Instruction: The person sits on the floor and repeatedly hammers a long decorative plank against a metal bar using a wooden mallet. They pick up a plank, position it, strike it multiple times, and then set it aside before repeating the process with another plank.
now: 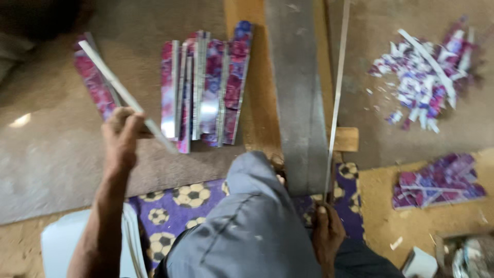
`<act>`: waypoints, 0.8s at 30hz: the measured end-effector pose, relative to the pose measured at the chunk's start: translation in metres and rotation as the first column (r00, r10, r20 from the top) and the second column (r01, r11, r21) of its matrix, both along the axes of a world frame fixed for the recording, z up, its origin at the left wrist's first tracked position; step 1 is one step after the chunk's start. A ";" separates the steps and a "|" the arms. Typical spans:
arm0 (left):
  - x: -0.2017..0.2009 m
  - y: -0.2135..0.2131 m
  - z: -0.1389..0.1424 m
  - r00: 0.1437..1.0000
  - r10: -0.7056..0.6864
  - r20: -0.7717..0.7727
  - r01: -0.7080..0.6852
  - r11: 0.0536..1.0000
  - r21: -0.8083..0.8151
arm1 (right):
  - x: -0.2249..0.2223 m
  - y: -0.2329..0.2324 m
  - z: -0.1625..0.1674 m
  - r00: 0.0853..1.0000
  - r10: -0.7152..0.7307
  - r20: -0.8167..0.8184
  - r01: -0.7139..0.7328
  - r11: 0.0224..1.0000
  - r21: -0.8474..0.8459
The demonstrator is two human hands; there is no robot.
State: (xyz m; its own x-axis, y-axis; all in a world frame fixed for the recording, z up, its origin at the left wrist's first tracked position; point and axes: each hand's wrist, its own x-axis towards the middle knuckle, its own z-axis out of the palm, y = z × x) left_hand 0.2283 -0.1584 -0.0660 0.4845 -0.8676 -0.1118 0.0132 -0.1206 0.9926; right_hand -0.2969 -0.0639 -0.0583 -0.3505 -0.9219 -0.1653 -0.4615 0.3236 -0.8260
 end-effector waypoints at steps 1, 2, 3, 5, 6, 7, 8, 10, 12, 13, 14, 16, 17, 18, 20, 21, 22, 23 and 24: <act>-0.037 -0.019 0.010 0.997 -0.064 -0.041 0.065 0.997 0.042 | -0.001 0.003 0.001 1.000 -0.020 0.016 0.020 1.000 0.023; -0.070 -0.034 0.020 0.989 -0.122 -0.080 0.129 0.988 0.085 | -0.001 0.005 0.002 1.000 -0.017 0.000 0.017 1.000 0.013; -0.112 -0.057 0.022 0.954 -0.199 -0.225 0.199 0.980 -0.025 | -0.002 0.007 0.002 1.000 -0.011 -0.012 0.011 1.000 0.007; -0.184 -0.092 0.021 0.894 -0.352 -0.278 0.374 0.927 0.026 | -0.005 0.010 0.004 0.999 0.000 -0.046 0.000 1.000 -0.013; -0.215 -0.108 0.017 0.887 -0.440 -0.142 0.454 0.886 0.090 | -0.006 0.011 0.005 0.998 0.007 -0.068 -0.008 1.000 -0.017; -0.244 -0.125 0.012 0.875 -0.450 -0.179 0.473 0.874 0.111 | -0.008 0.013 0.006 0.996 0.017 -0.090 -0.019 1.000 -0.019; -0.267 -0.140 0.008 0.863 -0.457 -0.215 0.490 0.861 0.134 | -0.009 0.014 0.007 0.994 0.015 -0.106 -0.016 1.000 -0.002; -0.297 -0.164 0.001 0.834 -0.474 -0.282 0.528 0.833 0.163 | -0.011 0.017 0.007 0.990 0.014 -0.138 -0.009 0.999 0.034; -0.307 -0.177 -0.001 0.810 -0.519 -0.274 0.574 0.796 0.190 | -0.012 0.017 0.004 0.984 0.027 -0.173 -0.021 0.999 0.036; -0.307 -0.179 -0.001 0.798 -0.557 -0.229 0.599 0.775 0.200 | -0.011 0.016 0.001 0.981 0.037 -0.190 -0.031 0.999 0.034; -0.304 -0.177 -0.001 0.783 -0.595 -0.182 0.622 0.753 0.214 | -0.010 0.014 -0.003 0.970 0.076 -0.232 -0.081 0.997 -0.009; -0.295 -0.169 -0.001 0.691 -0.573 0.440 0.575 0.805 0.145 | -0.007 0.007 -0.013 0.934 0.157 -0.320 -0.189 0.979 -0.073; -0.290 -0.164 -0.003 0.543 -0.458 0.704 0.568 0.818 0.093 | -0.004 0.002 -0.018 0.953 0.136 -0.271 -0.157 0.986 -0.059; -0.286 -0.159 -0.005 0.519 -0.330 0.789 0.537 0.843 0.000 | 0.000 -0.001 -0.022 0.969 0.113 -0.220 -0.125 0.991 -0.039; -0.280 -0.154 -0.013 0.441 -0.054 0.896 0.494 0.848 -0.192 | 0.008 -0.008 -0.028 0.984 0.095 -0.153 -0.092 0.995 0.027; -0.278 -0.156 -0.018 0.477 -0.102 0.873 0.469 0.870 -0.154 | 0.011 -0.012 -0.030 0.986 0.099 -0.137 -0.091 0.994 0.062; -0.277 -0.161 -0.023 0.517 -0.153 0.842 0.442 0.891 -0.109 | 0.013 -0.015 -0.029 0.987 0.105 -0.124 -0.092 0.990 0.105; -0.278 -0.167 -0.029 0.558 -0.200 0.806 0.416 0.907 -0.064 | 0.014 -0.017 -0.029 0.992 0.074 -0.099 -0.064 0.993 0.098; -0.278 -0.172 -0.035 0.605 -0.283 0.745 0.456 0.889 -0.032 | 0.015 -0.020 -0.028 0.996 0.043 -0.074 -0.037 0.996 0.082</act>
State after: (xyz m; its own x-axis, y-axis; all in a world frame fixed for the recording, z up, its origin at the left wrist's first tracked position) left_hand -0.0495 -0.3300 -0.1012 -0.0300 -0.9488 0.3144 -0.6952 0.2458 0.6755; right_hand -0.2820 -0.0835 -0.0860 -0.3284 -0.9200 -0.2141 -0.5356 0.3681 -0.7600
